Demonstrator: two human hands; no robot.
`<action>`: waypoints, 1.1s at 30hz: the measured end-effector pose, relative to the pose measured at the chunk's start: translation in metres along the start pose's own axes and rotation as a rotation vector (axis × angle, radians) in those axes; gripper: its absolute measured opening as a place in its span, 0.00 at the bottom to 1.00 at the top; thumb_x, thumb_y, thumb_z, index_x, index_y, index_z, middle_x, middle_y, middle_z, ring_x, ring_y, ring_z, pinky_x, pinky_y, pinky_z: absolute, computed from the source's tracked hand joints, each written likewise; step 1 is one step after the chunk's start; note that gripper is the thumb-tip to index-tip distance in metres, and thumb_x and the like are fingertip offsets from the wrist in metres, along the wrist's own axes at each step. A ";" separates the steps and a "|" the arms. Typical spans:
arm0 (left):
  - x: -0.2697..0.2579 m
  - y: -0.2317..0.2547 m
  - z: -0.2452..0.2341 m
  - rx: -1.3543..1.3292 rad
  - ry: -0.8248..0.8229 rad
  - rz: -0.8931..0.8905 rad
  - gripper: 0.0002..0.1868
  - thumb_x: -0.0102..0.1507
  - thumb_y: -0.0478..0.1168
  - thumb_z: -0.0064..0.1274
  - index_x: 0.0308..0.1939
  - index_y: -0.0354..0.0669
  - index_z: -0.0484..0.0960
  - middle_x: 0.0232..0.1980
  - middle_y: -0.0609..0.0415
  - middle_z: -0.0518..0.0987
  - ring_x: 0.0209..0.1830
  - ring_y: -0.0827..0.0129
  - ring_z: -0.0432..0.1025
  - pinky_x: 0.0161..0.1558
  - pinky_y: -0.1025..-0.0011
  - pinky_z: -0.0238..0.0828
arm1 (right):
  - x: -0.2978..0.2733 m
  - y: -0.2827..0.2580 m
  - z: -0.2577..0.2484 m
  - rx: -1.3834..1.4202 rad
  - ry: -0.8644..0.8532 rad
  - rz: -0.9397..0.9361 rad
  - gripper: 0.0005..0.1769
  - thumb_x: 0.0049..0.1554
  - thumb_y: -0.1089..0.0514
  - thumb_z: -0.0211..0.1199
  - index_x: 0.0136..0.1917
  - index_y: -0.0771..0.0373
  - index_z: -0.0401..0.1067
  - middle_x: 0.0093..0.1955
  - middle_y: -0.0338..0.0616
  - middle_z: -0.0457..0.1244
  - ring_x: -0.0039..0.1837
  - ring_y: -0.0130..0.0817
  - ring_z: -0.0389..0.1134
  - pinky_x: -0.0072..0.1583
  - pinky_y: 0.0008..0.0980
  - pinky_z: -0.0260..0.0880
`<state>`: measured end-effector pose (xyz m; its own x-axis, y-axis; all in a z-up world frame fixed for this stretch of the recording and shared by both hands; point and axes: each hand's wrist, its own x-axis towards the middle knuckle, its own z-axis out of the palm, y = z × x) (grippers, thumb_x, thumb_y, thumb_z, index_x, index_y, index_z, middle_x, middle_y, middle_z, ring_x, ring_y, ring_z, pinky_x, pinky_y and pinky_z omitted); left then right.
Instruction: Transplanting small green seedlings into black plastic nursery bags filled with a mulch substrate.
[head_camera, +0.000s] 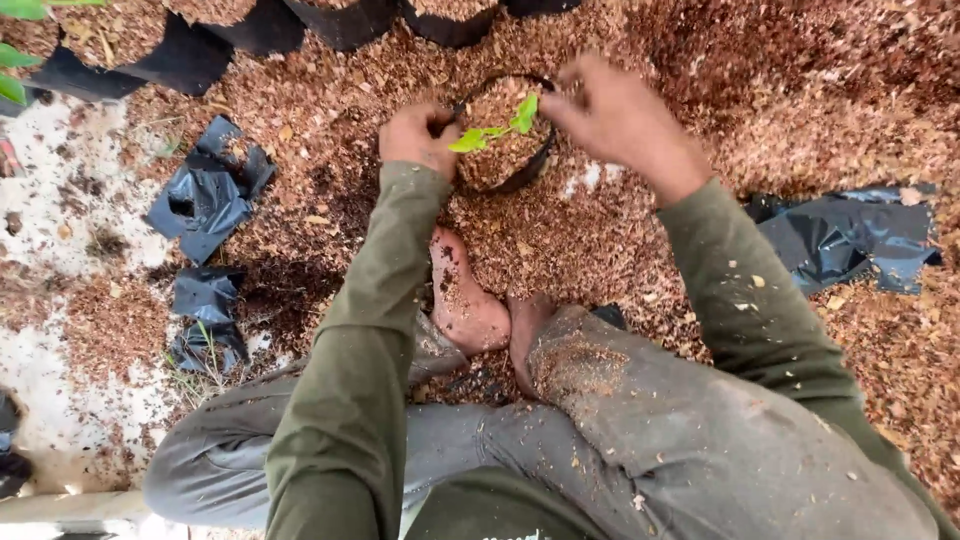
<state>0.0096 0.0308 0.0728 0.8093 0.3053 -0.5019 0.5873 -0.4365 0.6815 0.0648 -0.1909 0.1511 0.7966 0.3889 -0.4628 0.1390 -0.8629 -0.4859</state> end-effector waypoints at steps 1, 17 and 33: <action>0.007 0.002 0.004 -0.001 0.006 0.006 0.11 0.62 0.35 0.58 0.48 0.47 0.86 0.49 0.55 0.86 0.47 0.71 0.80 0.55 0.73 0.80 | 0.006 -0.002 0.006 -0.002 0.007 -0.005 0.31 0.68 0.43 0.52 0.73 0.68 0.61 0.61 0.62 0.64 0.55 0.50 0.70 0.55 0.46 0.75; -0.017 -0.032 -0.001 0.041 0.109 0.227 0.14 0.63 0.45 0.56 0.49 0.42 0.83 0.37 0.56 0.82 0.32 0.71 0.73 0.33 0.73 0.72 | 0.019 0.045 0.047 0.370 -0.112 -0.106 0.10 0.67 0.63 0.53 0.61 0.67 0.60 0.44 0.48 0.64 0.39 0.34 0.69 0.38 0.30 0.74; -0.031 -0.040 0.049 -0.645 0.075 0.287 0.55 0.60 0.80 0.16 0.78 0.44 0.47 0.83 0.43 0.49 0.83 0.48 0.42 0.78 0.45 0.37 | 0.025 0.072 0.079 -0.301 0.143 -0.221 0.56 0.44 0.64 0.77 0.81 0.61 0.55 0.76 0.64 0.50 0.64 0.59 0.59 0.68 0.57 0.64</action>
<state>-0.0390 -0.0024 0.0351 0.9180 0.3210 -0.2327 0.2213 0.0723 0.9725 0.0483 -0.2175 0.0455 0.7991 0.5452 -0.2533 0.4655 -0.8278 -0.3131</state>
